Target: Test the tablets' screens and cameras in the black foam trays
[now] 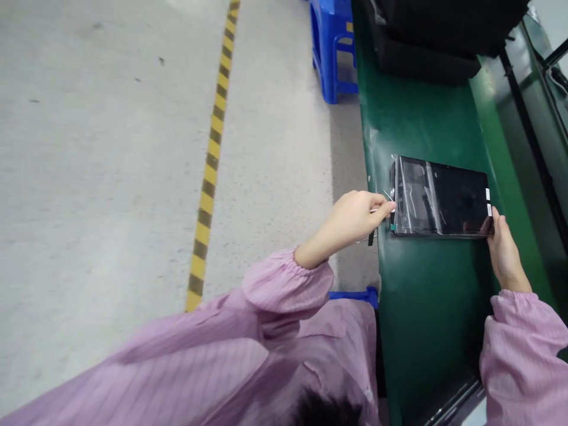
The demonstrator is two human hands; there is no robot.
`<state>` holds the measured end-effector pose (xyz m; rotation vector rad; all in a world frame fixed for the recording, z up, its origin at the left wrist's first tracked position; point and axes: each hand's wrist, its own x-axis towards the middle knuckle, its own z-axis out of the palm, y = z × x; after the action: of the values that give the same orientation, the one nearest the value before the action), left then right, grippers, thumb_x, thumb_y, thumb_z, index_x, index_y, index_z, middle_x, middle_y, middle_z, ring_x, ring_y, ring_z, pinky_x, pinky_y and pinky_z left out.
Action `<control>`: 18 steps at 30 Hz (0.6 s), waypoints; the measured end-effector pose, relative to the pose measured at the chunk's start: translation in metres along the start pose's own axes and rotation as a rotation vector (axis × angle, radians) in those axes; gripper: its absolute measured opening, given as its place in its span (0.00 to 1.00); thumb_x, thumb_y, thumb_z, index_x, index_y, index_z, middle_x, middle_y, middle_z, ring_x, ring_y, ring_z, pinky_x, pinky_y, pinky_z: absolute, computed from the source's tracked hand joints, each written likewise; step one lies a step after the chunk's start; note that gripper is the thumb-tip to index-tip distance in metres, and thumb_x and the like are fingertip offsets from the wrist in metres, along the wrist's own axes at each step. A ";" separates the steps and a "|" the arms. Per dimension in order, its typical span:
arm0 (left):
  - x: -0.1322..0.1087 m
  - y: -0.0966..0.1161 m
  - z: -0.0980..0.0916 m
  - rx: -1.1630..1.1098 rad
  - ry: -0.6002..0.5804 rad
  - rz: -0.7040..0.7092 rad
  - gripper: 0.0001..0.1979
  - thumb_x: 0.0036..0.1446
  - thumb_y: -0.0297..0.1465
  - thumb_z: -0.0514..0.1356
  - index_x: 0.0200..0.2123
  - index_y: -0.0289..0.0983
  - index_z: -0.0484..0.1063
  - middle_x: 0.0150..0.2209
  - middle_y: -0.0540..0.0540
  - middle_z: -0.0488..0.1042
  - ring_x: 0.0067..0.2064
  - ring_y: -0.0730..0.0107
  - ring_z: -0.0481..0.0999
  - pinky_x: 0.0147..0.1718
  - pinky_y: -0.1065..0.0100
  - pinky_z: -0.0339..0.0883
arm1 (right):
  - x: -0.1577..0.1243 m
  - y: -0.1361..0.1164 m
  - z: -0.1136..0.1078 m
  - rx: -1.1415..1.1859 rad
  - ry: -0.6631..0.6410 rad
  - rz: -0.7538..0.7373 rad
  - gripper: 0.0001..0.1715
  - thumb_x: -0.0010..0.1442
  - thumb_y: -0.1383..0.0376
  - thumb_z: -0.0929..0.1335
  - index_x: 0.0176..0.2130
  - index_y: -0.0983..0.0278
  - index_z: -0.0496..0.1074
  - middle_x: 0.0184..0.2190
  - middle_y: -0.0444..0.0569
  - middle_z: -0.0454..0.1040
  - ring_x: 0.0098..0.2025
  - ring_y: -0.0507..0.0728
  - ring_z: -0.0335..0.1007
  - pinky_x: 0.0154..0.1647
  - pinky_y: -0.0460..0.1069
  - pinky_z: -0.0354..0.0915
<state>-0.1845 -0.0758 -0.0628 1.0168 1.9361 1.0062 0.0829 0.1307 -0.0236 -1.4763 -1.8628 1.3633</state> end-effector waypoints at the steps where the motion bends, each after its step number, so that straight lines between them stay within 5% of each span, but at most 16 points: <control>1: 0.001 -0.001 0.000 -0.026 -0.010 0.005 0.23 0.67 0.45 0.55 0.26 0.38 0.74 0.22 0.48 0.73 0.25 0.67 0.69 0.28 0.65 0.55 | 0.001 0.000 0.001 0.006 -0.008 -0.009 0.48 0.66 0.31 0.64 0.70 0.58 0.68 0.74 0.50 0.64 0.77 0.61 0.56 0.81 0.59 0.52; 9: 0.002 0.006 -0.007 -0.056 -0.040 -0.120 0.18 0.62 0.44 0.57 0.26 0.39 0.73 0.17 0.52 0.67 0.23 0.67 0.66 0.28 0.66 0.57 | 0.010 -0.003 0.028 -0.028 -0.018 -0.064 0.51 0.65 0.27 0.57 0.64 0.60 0.72 0.70 0.50 0.69 0.76 0.63 0.59 0.80 0.66 0.53; 12: 0.001 0.011 -0.015 0.023 -0.085 -0.138 0.20 0.64 0.46 0.58 0.25 0.39 0.73 0.19 0.53 0.69 0.25 0.68 0.65 0.29 0.67 0.57 | 0.004 -0.009 0.020 -0.041 -0.024 -0.017 0.49 0.67 0.30 0.60 0.63 0.62 0.74 0.72 0.49 0.67 0.77 0.62 0.57 0.81 0.62 0.51; 15: 0.002 0.006 -0.020 0.092 0.004 -0.194 0.18 0.64 0.45 0.60 0.25 0.40 0.71 0.23 0.53 0.71 0.26 0.66 0.67 0.28 0.67 0.59 | -0.033 -0.011 -0.011 -0.135 -0.004 -0.009 0.55 0.62 0.34 0.72 0.72 0.66 0.65 0.79 0.52 0.52 0.82 0.64 0.41 0.83 0.62 0.39; 18: 0.001 -0.006 -0.024 0.022 0.295 -0.142 0.11 0.59 0.41 0.62 0.31 0.42 0.68 0.29 0.52 0.74 0.28 0.64 0.70 0.29 0.64 0.63 | -0.113 -0.007 -0.049 -0.346 0.007 -0.150 0.61 0.62 0.33 0.71 0.77 0.60 0.54 0.82 0.49 0.40 0.83 0.68 0.30 0.82 0.68 0.34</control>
<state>-0.2075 -0.0842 -0.0573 0.7620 2.2278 1.1043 0.1584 0.0512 0.0320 -1.4560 -2.2398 1.0020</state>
